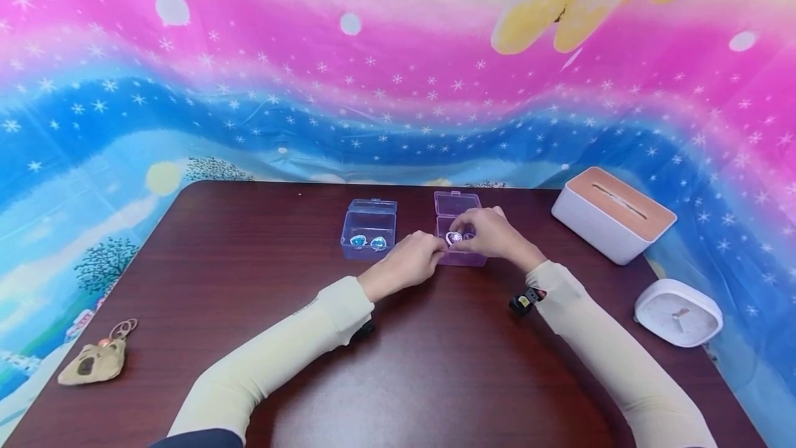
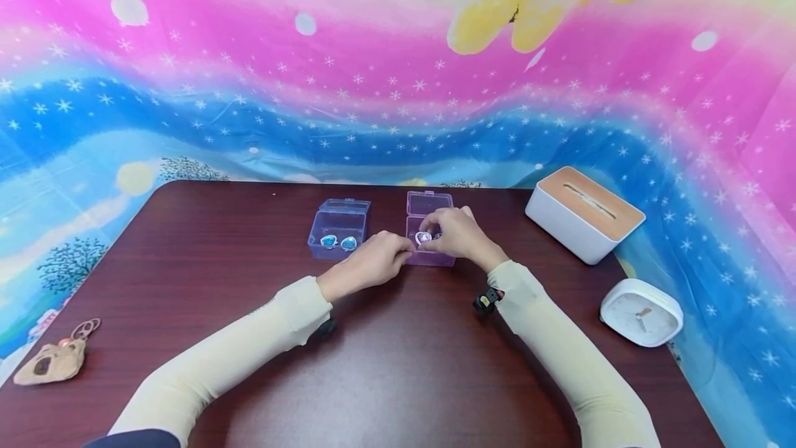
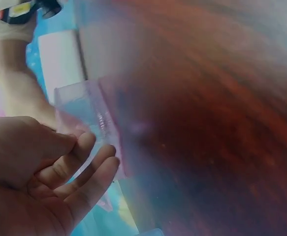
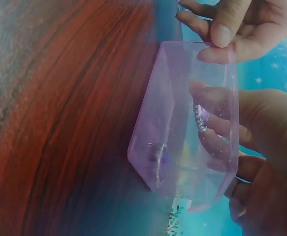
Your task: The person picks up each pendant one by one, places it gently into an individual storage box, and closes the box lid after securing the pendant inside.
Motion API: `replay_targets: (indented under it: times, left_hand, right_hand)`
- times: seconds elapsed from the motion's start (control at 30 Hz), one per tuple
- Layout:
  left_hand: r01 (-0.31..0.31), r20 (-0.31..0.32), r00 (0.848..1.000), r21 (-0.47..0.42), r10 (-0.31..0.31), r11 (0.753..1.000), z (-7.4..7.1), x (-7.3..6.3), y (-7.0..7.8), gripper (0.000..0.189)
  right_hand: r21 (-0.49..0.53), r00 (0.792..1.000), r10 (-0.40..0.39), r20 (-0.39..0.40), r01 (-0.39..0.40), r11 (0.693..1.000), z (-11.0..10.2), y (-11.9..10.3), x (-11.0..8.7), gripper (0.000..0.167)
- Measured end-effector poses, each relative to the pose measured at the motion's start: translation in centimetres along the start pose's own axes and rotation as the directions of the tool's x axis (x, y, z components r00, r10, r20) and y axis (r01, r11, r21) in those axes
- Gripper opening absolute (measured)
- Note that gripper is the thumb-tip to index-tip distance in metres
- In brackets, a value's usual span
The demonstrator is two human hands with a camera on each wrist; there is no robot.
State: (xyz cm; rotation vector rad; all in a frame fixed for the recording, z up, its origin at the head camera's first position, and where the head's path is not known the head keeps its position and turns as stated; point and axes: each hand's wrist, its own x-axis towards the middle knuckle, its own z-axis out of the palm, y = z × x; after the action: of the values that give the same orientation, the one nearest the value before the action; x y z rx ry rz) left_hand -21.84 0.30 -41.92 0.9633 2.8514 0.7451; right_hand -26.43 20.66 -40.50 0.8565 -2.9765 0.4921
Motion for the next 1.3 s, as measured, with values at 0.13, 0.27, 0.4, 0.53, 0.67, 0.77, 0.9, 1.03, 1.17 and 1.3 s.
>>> replay_targets:
  times: [0.13,0.27,0.4,0.53,0.67,0.77,0.9,1.03,1.17,1.3]
  left_hand:
    - [-0.001,0.006,1.0,-0.01,0.001,1.0,-0.4,0.1,-0.1,0.019]
    - [-0.021,0.004,1.0,-0.021,0.021,1.0,-0.5,0.2,-0.2,0.02]
    - [-0.04,-0.009,0.999,-0.012,0.04,0.999,-0.5,0.3,-0.2,0.02]
    - [-0.047,-0.033,0.998,-0.005,0.047,0.999,-0.4,0.2,-0.3,0.02]
    - [0.001,-0.076,0.997,-0.032,-0.003,0.999,-0.2,0.0,-0.2,0.029]
    - [0.068,-0.099,0.992,-0.103,-0.079,0.992,0.1,-0.1,-0.1,0.054]
    - [0.111,-0.096,0.985,-0.279,-0.142,0.954,0.8,0.2,-0.2,0.093]
    - [0.092,-0.088,0.983,-0.525,-0.162,0.846,1.4,1.1,-0.2,0.105]
    - [0.104,-0.064,0.979,-0.658,-0.194,0.746,2.1,1.5,0.0,0.101]
    - [0.154,-0.038,0.971,-0.655,-0.237,0.739,3.0,1.5,0.0,0.099]
  right_hand:
    - [-0.033,1.0,0.02,-0.011,-0.021,0.999,0.1,-0.2,0.1,0.024]
    - [-0.025,0.999,0.028,-0.024,-0.028,0.999,0.1,-0.3,0.1,0.027]
    - [0.047,0.999,-0.003,-0.042,0.005,0.999,0.0,0.1,0.0,0.028]
    - [0.138,0.996,-0.009,-0.091,0.022,0.99,-0.7,0.9,-0.3,0.026]
    - [0.329,0.987,0.12,-0.107,-0.078,0.941,-1.4,2.3,-0.6,0.031]
    - [0.54,0.951,0.304,-0.046,-0.233,0.809,-1.6,3.7,-0.7,0.042]
    - [0.727,0.886,0.453,0.101,-0.377,0.574,-1.4,5.4,-0.3,0.062]
    - [0.827,0.877,0.437,0.199,-0.389,0.405,-0.9,6.2,0.2,0.067]
    - [0.839,0.885,0.393,0.25,-0.4,0.369,0.0,6.4,0.4,0.059]
    - [0.816,0.887,0.384,0.256,-0.411,0.407,0.8,6.5,0.4,0.053]
